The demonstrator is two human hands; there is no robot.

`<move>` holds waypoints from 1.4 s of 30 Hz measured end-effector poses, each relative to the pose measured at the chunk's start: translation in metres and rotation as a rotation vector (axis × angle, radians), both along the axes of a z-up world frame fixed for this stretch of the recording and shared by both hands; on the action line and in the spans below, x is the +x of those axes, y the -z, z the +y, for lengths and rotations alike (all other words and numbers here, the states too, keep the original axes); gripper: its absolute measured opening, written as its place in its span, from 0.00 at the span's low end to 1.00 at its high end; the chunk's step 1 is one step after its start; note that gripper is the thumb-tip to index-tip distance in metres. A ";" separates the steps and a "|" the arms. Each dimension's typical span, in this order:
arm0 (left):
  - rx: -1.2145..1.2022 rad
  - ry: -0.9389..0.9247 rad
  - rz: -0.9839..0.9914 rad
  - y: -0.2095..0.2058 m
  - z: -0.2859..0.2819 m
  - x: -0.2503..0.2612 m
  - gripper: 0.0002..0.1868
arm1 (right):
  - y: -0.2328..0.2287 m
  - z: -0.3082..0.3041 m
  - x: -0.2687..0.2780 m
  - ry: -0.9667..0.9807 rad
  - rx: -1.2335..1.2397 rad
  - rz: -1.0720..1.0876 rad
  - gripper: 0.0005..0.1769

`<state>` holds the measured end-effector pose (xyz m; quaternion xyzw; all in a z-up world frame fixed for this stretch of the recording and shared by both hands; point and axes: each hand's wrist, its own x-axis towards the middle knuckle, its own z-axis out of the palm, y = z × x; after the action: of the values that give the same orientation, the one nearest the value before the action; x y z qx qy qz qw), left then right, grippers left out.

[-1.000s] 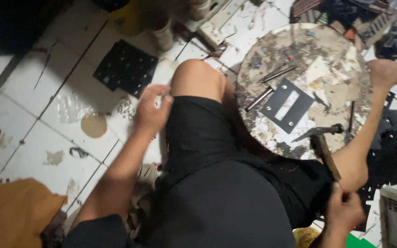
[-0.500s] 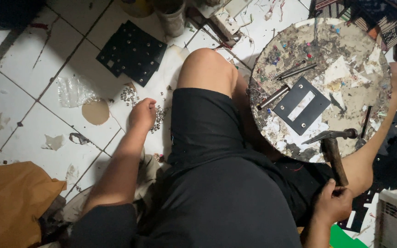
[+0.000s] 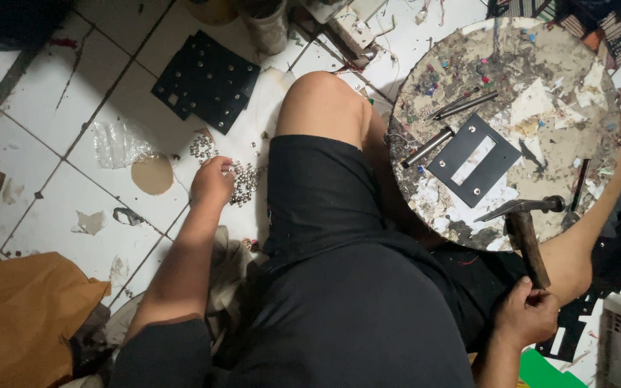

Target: Attaching metal rivets to leather components using a hammer and a setting tool on a workshop floor.

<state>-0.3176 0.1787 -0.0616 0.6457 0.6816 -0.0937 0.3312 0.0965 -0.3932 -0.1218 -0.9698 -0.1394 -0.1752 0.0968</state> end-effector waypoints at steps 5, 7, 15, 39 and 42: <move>-0.001 0.052 -0.029 -0.013 0.004 0.023 0.16 | 0.000 -0.002 -0.002 -0.055 0.049 -0.006 0.18; -0.021 0.015 -0.024 -0.026 0.012 0.031 0.17 | 0.001 -0.003 -0.002 -0.041 0.034 -0.003 0.19; 0.001 0.021 0.003 -0.005 0.028 -0.001 0.15 | 0.005 -0.009 0.002 -0.007 -0.037 0.016 0.19; 0.319 0.264 -0.065 0.126 0.047 0.019 0.09 | 0.000 0.010 -0.014 0.066 0.078 0.020 0.15; 0.292 0.039 -0.172 0.110 0.050 0.026 0.13 | -0.010 0.015 -0.020 0.037 0.263 -0.022 0.12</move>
<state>-0.2916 0.2289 -0.1718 0.7057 0.6446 0.0556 0.2888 0.0762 -0.3784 -0.1121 -0.9492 -0.0982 -0.2042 0.2186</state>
